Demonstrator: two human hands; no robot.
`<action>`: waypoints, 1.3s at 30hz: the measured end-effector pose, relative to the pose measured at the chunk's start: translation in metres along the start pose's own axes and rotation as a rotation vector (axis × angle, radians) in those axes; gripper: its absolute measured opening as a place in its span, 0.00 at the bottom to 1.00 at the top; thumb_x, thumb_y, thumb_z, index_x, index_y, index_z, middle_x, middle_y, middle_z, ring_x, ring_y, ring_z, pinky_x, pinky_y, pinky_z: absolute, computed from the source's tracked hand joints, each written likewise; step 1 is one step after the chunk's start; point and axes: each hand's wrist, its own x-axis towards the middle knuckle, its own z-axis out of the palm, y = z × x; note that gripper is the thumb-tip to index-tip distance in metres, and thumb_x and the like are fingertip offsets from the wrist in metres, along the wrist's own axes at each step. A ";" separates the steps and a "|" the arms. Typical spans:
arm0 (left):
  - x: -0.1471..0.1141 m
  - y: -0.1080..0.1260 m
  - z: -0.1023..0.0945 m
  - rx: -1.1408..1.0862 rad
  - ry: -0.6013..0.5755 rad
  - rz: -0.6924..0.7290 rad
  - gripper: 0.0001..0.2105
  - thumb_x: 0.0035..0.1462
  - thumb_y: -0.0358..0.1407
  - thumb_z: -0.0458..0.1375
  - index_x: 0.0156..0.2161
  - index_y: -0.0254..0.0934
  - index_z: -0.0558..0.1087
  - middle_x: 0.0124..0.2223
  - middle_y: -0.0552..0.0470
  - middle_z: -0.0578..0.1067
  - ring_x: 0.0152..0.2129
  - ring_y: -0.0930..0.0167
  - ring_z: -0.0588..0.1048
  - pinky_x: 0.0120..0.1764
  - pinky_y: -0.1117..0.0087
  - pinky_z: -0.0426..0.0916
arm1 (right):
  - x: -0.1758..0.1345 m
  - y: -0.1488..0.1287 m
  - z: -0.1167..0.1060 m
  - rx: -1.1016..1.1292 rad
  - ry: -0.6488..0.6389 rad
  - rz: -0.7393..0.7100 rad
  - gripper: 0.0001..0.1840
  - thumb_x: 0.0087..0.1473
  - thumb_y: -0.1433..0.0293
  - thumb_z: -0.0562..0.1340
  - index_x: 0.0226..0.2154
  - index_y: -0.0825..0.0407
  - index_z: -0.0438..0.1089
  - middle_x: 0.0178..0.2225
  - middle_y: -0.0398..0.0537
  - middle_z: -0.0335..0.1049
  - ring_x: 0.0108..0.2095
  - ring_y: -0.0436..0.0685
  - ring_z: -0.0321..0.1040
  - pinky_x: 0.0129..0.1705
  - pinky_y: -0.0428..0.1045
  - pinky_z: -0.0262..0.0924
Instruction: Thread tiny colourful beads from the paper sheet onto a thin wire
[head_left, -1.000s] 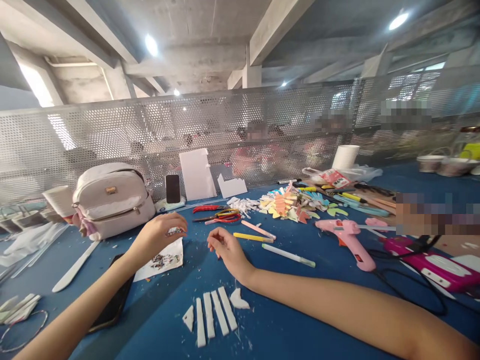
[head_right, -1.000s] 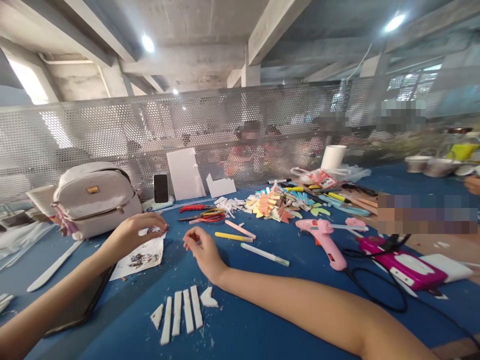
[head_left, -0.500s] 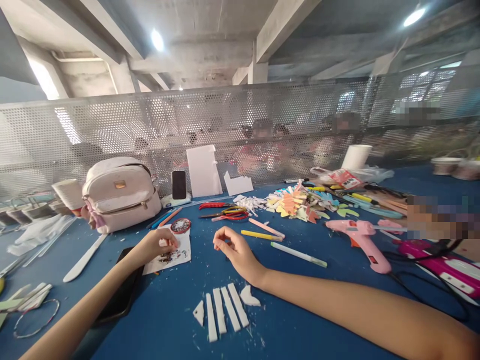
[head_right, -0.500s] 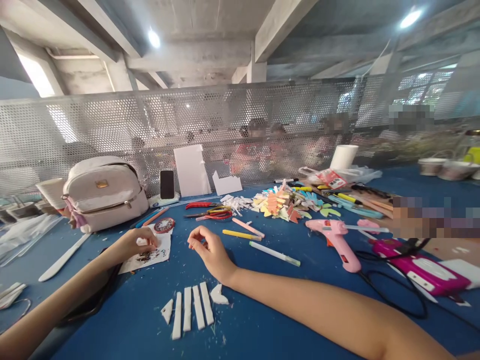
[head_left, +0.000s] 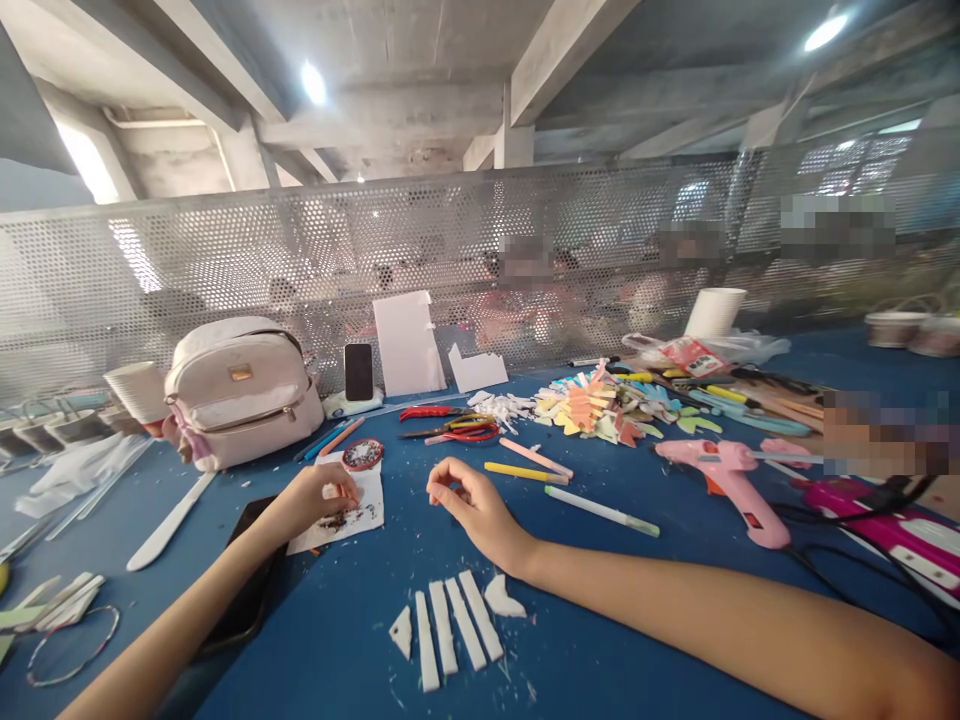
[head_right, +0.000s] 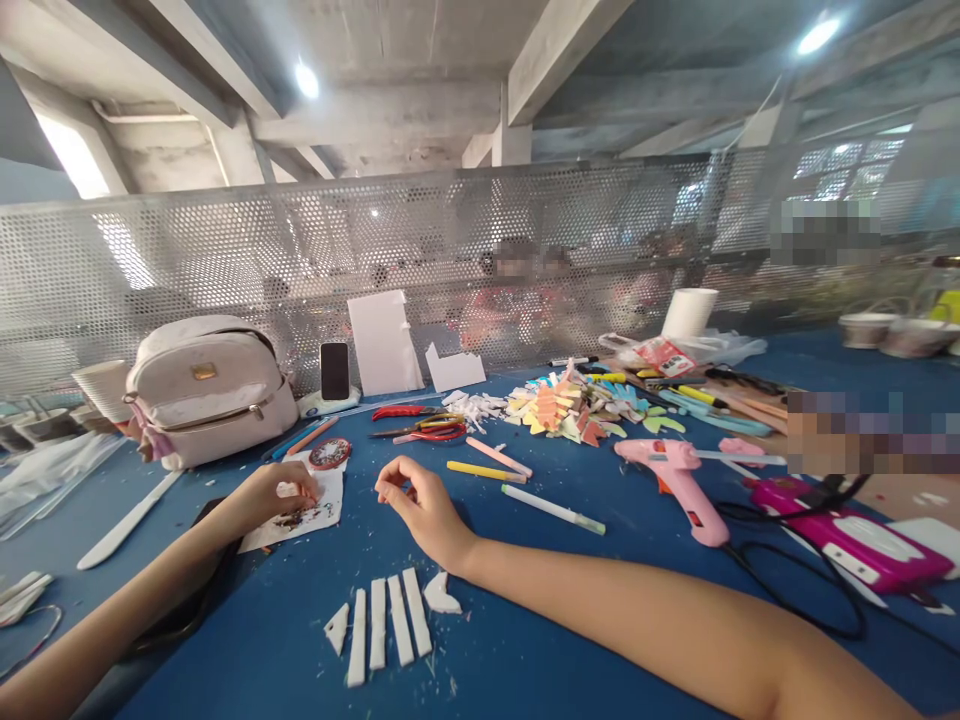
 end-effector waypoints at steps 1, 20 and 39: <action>0.000 0.001 0.000 0.002 -0.008 -0.003 0.07 0.49 0.39 0.61 0.28 0.38 0.78 0.30 0.50 0.80 0.28 0.67 0.75 0.35 0.69 0.69 | 0.000 0.000 0.000 0.002 0.001 -0.002 0.11 0.63 0.61 0.58 0.34 0.51 0.64 0.30 0.43 0.64 0.33 0.52 0.64 0.31 0.45 0.53; -0.001 0.023 -0.008 -0.199 0.172 -0.067 0.05 0.44 0.35 0.60 0.24 0.37 0.71 0.26 0.52 0.78 0.24 0.68 0.77 0.34 0.68 0.73 | -0.001 -0.003 -0.001 -0.023 -0.012 -0.011 0.11 0.63 0.62 0.57 0.34 0.51 0.64 0.30 0.43 0.64 0.34 0.53 0.65 0.32 0.45 0.55; -0.037 0.105 0.056 -0.548 0.254 -0.063 0.12 0.52 0.33 0.61 0.43 0.39 0.68 0.29 0.56 0.76 0.30 0.69 0.78 0.40 0.67 0.72 | -0.008 -0.014 -0.001 -0.309 -0.117 -0.179 0.04 0.56 0.74 0.58 0.31 0.50 0.63 0.29 0.41 0.64 0.28 0.50 0.57 0.31 0.45 0.54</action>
